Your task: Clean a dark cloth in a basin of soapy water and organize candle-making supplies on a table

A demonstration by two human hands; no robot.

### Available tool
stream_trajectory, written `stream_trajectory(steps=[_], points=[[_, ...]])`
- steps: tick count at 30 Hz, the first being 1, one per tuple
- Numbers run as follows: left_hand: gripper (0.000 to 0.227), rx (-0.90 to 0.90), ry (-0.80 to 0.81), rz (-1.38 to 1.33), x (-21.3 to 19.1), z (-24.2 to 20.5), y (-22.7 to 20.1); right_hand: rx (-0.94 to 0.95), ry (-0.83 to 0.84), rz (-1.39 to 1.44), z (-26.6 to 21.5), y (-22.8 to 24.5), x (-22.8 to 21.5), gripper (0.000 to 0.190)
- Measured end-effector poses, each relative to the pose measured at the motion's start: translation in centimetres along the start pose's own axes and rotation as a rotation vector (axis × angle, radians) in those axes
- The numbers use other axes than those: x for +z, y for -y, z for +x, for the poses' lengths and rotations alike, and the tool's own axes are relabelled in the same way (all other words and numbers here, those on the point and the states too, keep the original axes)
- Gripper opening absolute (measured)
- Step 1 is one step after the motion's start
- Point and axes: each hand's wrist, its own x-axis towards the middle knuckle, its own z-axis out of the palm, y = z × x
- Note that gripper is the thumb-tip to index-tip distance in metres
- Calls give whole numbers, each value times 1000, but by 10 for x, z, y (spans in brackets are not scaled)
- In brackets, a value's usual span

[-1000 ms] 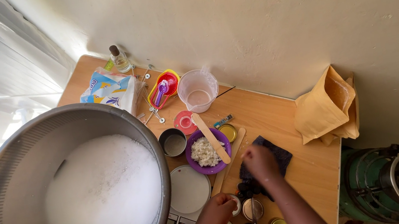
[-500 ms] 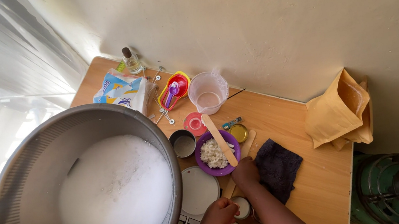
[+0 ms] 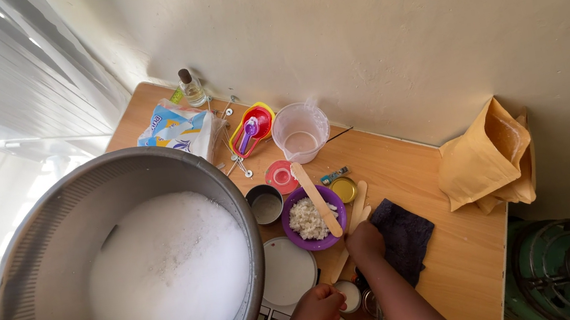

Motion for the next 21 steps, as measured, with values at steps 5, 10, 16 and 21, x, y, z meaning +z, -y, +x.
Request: stream_trajectory(steps=[5,10,16,21], points=[[16,10,1,48,0,-10,-5,-53,45,65,-26,18,-26,61],[18,1,0,28,1,-9,-4,-31,6,225,-24,13,-28,37],[17,-7,-2,26,-2,-14,-9,108,146,559,32,-25,-5,26],[8,81,-56,-194,5,1,-2,-112,258,1001,46,-67,-13,19]])
